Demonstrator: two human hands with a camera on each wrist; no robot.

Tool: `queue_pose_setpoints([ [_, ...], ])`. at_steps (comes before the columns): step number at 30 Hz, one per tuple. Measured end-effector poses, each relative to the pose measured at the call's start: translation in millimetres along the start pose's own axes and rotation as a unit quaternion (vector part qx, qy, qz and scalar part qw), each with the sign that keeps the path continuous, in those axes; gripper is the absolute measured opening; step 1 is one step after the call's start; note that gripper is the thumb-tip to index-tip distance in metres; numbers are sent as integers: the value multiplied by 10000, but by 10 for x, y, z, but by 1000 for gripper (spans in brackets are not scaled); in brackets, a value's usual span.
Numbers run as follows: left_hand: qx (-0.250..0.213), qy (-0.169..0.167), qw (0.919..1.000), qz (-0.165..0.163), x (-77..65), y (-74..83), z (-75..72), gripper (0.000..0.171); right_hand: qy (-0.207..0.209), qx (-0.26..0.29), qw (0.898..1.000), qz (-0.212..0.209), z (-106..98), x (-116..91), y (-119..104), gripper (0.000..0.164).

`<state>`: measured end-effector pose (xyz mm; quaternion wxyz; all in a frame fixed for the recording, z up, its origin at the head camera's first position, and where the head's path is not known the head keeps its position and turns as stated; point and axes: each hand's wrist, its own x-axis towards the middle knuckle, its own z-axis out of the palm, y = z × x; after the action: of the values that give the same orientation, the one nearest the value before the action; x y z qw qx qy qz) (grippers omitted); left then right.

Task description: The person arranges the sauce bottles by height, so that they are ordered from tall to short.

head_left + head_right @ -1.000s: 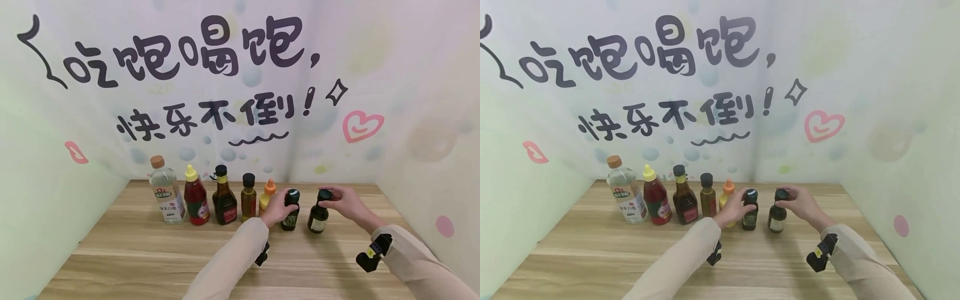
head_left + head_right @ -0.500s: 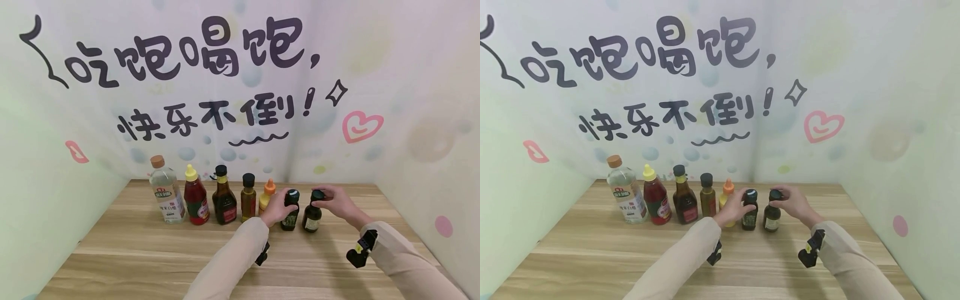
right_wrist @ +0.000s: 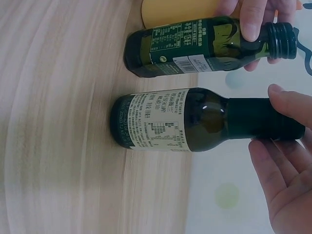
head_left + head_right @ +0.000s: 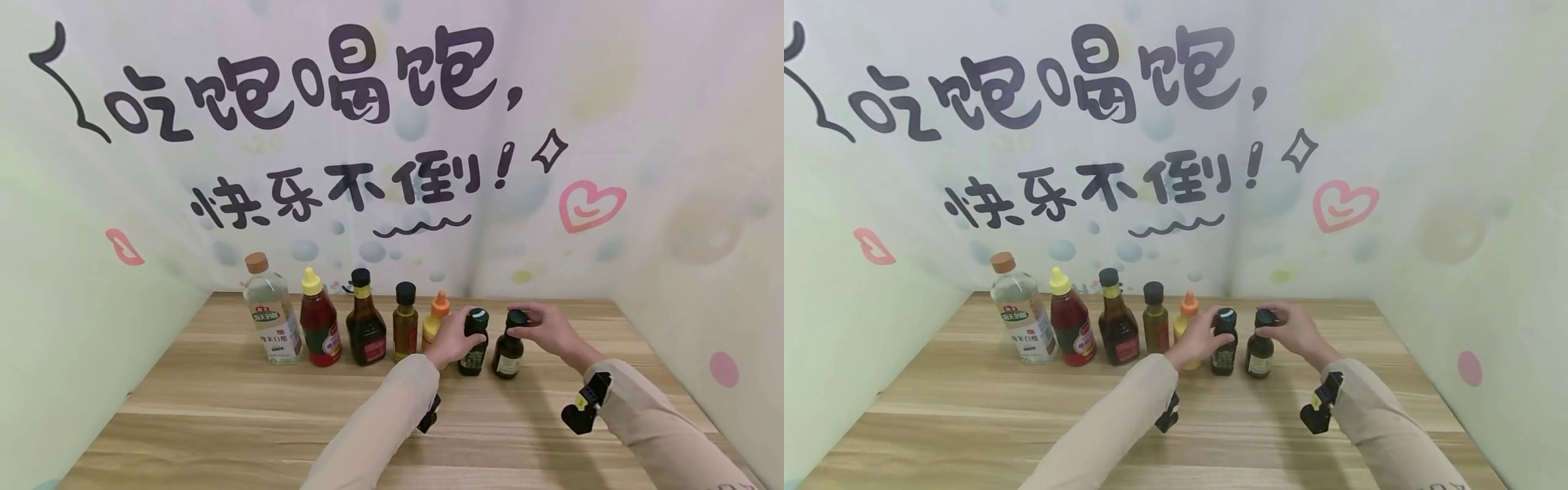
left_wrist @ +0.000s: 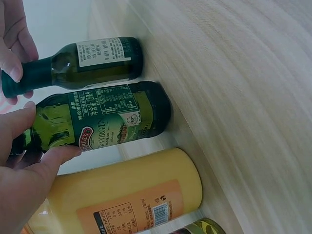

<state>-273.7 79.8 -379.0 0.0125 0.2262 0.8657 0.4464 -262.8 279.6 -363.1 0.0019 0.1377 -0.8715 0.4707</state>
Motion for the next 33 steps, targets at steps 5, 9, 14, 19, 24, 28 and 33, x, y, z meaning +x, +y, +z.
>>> queue_pose_setpoints([
  [5,-70,3,10000,-44,-2,-10,2,42,-2,0,9999,168,16,0,-1,49],
  [9,-64,-14,9999,-77,-4,-13,1,42,-36,66,9999,129,19,-18,2,49],
  [14,37,-35,10000,-70,-1,-2,8,42,-99,128,9996,210,2,-48,6,51],
  [19,101,2,9999,-15,2,0,17,44,-43,111,9997,230,2,-49,21,52],
  [24,115,52,9999,8,-3,7,18,43,-12,147,9997,185,12,-54,37,51],
  [28,110,52,9999,-121,12,24,17,42,42,136,9998,171,21,-51,40,49],
  [33,50,18,9994,-329,34,45,8,41,186,-48,9996,204,47,-40,42,48],
])
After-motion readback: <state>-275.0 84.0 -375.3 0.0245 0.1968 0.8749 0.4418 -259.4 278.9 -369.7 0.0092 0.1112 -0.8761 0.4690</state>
